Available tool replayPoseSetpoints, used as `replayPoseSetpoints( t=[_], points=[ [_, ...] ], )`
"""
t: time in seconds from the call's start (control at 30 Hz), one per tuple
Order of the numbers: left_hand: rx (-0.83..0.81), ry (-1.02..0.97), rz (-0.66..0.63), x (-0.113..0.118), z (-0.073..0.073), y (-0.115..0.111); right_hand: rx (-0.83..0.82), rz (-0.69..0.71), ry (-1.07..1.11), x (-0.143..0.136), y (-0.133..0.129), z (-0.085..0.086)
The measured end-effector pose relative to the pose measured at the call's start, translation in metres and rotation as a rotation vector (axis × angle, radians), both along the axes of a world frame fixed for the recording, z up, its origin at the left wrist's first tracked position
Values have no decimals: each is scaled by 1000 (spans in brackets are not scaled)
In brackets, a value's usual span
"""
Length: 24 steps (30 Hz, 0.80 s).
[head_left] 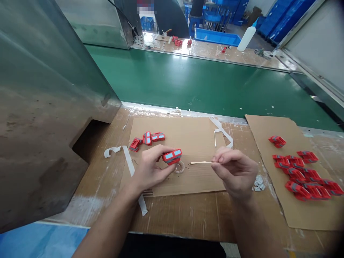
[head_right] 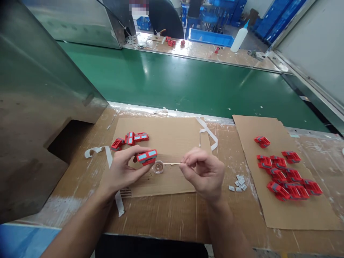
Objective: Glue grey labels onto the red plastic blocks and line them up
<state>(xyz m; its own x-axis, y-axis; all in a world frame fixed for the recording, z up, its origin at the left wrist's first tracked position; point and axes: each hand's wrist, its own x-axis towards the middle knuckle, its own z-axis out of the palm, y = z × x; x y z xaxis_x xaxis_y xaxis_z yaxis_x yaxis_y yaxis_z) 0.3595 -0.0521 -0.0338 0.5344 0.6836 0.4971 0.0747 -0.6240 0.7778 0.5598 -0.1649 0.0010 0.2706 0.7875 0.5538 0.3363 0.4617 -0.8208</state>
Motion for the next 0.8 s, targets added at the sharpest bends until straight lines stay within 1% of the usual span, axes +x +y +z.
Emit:
replayPoseSetpoints(
  t=[0.03, 0.1, 0.17, 0.23, 0.3, 0.33, 0.37, 0.4, 0.43, 0.47, 0.5, 0.53, 0.6, 0.63, 0.67, 0.73, 0.8],
  points=[
    [-49, -24, 26, -2, -1, 3, -20, 66, -89, 3, 0, -1],
    [-174, -99, 70, -6, -3, 10, -96, 211, -344, 2, 4, -7],
    [-288, -195, 102, -9, -6, 17, -148, 290, -589, -6, 12, -16],
    [-340, -252, 125, -12, -6, 22, -152, 314, -700, -10, 18, -20],
    [-348, -262, 153, -15, -6, 26, -167, 330, -682, -3, 15, -14],
    [-352, -256, 167, -16, -5, 28, -187, 292, -642, 7, 7, -7],
    [-362, -249, 186, -17, -4, 29, -203, 203, -595, 20, -6, 1],
    [-379, -241, 206, -18, -3, 29, -223, 57, -553, 36, -23, 9],
    [-400, -231, 222, -19, -2, 28, -240, -159, -510, 54, -43, 16],
    [-427, -221, 234, -19, -1, 27, -215, -377, -499, 73, -65, 20],
    [-457, -222, 245, -19, 1, 25, -257, -518, -543, 91, -86, 21],
    [-485, -232, 252, -19, 2, 22, -363, -588, -617, 109, -106, 19],
    [-532, -261, 246, -17, 6, 17, -598, -620, -739, 135, -136, 5],
    [-544, -276, 243, -15, 6, 14, -689, -634, -768, 142, -144, -4],
    [-553, -285, 236, -13, 7, 12, -740, -635, -784, 146, -148, -14],
    [-579, -304, 226, -10, 4, 12, -788, -633, -791, 146, -147, -31],
    [-644, -354, 204, -8, -1, 14, -796, -614, -791, 142, -140, -41]
  ],
)
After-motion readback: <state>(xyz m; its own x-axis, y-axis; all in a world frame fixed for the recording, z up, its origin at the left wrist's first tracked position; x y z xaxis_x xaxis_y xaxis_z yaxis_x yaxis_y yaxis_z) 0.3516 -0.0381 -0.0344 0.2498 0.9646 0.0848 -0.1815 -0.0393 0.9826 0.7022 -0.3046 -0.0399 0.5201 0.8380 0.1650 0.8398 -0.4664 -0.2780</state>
